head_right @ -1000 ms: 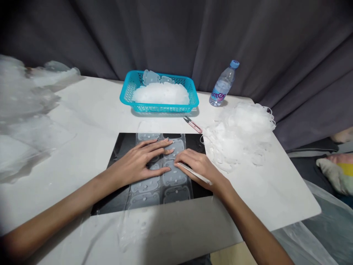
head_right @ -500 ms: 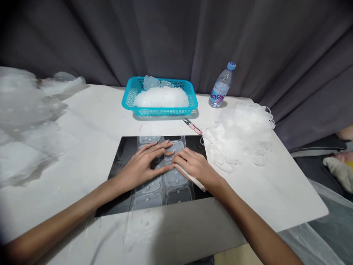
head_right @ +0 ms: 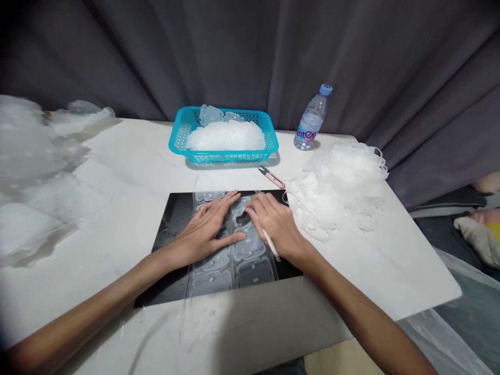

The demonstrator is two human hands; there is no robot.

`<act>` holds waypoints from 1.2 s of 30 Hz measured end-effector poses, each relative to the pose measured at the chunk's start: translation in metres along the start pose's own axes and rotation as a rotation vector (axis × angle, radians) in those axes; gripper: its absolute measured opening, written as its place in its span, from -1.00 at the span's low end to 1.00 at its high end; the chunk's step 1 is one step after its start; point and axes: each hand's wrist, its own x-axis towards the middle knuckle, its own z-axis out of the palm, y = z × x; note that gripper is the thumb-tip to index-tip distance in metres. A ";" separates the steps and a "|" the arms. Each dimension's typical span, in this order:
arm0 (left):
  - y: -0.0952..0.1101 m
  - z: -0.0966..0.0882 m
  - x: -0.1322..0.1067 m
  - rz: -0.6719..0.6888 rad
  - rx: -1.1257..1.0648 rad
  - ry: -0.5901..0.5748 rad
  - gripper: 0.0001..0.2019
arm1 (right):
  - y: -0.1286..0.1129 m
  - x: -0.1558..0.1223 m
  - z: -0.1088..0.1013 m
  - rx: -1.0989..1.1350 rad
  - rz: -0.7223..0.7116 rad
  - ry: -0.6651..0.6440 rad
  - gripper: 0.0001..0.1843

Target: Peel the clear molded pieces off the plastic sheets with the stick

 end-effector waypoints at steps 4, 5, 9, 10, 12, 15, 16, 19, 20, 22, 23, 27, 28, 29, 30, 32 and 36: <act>-0.003 0.002 -0.001 0.017 -0.011 -0.007 -0.04 | 0.007 0.011 -0.002 0.157 0.178 0.151 -0.83; -0.004 0.002 -0.002 0.024 -0.022 0.012 -0.02 | 0.007 0.011 -0.003 0.192 0.175 0.148 -0.84; 0.001 -0.006 -0.008 0.026 -0.093 0.296 -0.15 | -0.003 0.003 -0.009 0.315 0.187 0.156 -0.85; 0.005 -0.010 -0.010 -0.003 -0.117 0.374 -0.31 | -0.006 0.000 -0.009 0.356 0.200 0.166 -0.85; 0.013 -0.020 -0.010 -0.096 -0.181 0.408 -0.56 | -0.014 -0.005 -0.009 0.441 0.194 0.155 -0.84; 0.021 -0.032 0.000 -0.259 -0.388 0.206 -0.42 | -0.022 -0.010 -0.009 0.554 0.099 0.084 -0.80; 0.022 -0.034 0.004 -0.299 -0.505 0.129 -0.43 | -0.023 -0.010 -0.012 0.580 0.067 0.036 -0.77; 0.022 -0.033 0.013 -0.322 -0.808 -0.012 -0.52 | -0.013 -0.010 -0.031 0.615 0.046 -0.142 -0.69; 0.022 -0.031 0.014 -0.325 -0.873 -0.020 -0.54 | -0.005 -0.010 -0.039 0.611 0.067 -0.168 -0.69; 0.021 -0.028 0.011 -0.364 -0.972 0.017 -0.59 | 0.013 -0.011 -0.052 0.594 0.158 -0.065 -0.74; 0.021 -0.027 0.009 -0.392 -1.034 0.037 -0.62 | 0.021 -0.011 -0.055 0.568 0.188 0.005 -0.67; 0.023 -0.021 0.001 -0.463 -1.268 0.111 -0.73 | 0.034 -0.015 -0.042 0.428 0.205 0.066 -0.46; 0.023 -0.019 0.001 -0.463 -1.315 0.118 -0.74 | 0.032 -0.016 -0.034 0.418 0.190 0.038 -0.51; 0.024 -0.017 0.001 -0.458 -1.352 0.128 -0.76 | 0.028 -0.016 -0.027 0.421 0.171 -0.006 -0.57; 0.025 -0.014 0.002 -0.450 -1.378 0.137 -0.77 | 0.024 -0.016 -0.021 0.428 0.151 -0.053 -0.62; 0.026 -0.010 0.003 -0.435 -1.408 0.155 -0.79 | 0.015 -0.015 -0.012 0.446 0.128 -0.124 -0.66; 0.025 -0.004 0.003 -0.385 -1.450 0.174 -0.76 | 0.006 -0.014 -0.009 0.580 0.202 -0.175 -0.71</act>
